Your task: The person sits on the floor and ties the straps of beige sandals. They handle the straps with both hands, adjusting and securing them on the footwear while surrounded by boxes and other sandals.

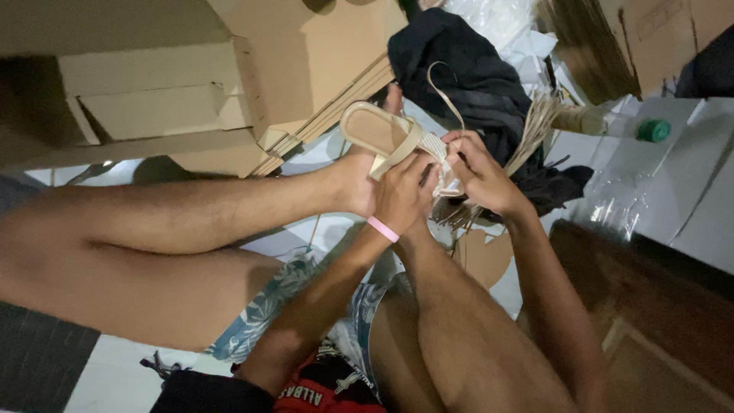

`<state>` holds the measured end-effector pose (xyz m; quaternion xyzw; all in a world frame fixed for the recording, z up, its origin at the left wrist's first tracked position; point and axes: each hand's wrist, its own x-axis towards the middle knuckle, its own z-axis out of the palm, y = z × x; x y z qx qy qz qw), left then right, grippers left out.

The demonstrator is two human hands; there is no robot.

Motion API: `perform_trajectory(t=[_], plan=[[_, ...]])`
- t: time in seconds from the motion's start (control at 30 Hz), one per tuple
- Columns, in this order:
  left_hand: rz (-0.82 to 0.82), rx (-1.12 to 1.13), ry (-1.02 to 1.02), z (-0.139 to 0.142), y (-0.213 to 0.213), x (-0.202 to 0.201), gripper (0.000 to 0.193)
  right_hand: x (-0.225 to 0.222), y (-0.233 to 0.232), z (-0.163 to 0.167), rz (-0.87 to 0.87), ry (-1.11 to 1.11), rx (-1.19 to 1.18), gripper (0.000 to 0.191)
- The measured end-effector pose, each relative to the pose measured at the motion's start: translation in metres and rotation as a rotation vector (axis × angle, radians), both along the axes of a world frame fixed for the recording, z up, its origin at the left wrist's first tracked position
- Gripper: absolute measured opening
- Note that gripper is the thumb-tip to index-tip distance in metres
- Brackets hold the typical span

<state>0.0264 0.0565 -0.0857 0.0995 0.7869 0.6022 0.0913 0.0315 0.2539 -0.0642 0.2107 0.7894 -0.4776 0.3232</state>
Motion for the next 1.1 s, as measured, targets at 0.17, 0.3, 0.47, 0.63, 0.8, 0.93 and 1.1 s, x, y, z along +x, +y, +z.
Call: perform_trajectory(t=[0.17, 0.3, 0.47, 0.63, 0.8, 0.93, 1.1], plan=[[-0.002, -0.052, 0.013, 0.011, -0.001, -0.002, 0.015, 0.011, 0.005, -0.009, 0.079, 0.404, -0.151, 0.027], [-0.067, -0.149, 0.075, 0.038, -0.013, -0.009, 0.026, 0.028, -0.003, -0.011, -0.262, 0.18, -0.077, 0.053], [-0.352, -0.283, 0.496, 0.06, -0.024, -0.044, 0.042, 0.035, -0.022, 0.001, -0.4, 0.426, -0.199, 0.071], [-0.378, -0.318, 0.36, 0.068, -0.028, -0.06, 0.033, 0.029, -0.047, 0.019, -0.426, 0.577, -0.075, 0.07], [-0.219, -0.338, 0.394, 0.07, -0.028, -0.036, 0.029, 0.031, -0.067, 0.032, -0.481, 0.601, -0.001, 0.06], [-0.106, -0.393, 0.328, 0.062, -0.015, -0.023, 0.025, 0.036, -0.074, 0.027, -0.531, 0.638, -0.012, 0.056], [0.012, -0.136, 0.097, 0.049, -0.016, -0.021, 0.005, 0.041, -0.069, 0.014, -0.502, 0.691, -0.035, 0.053]])
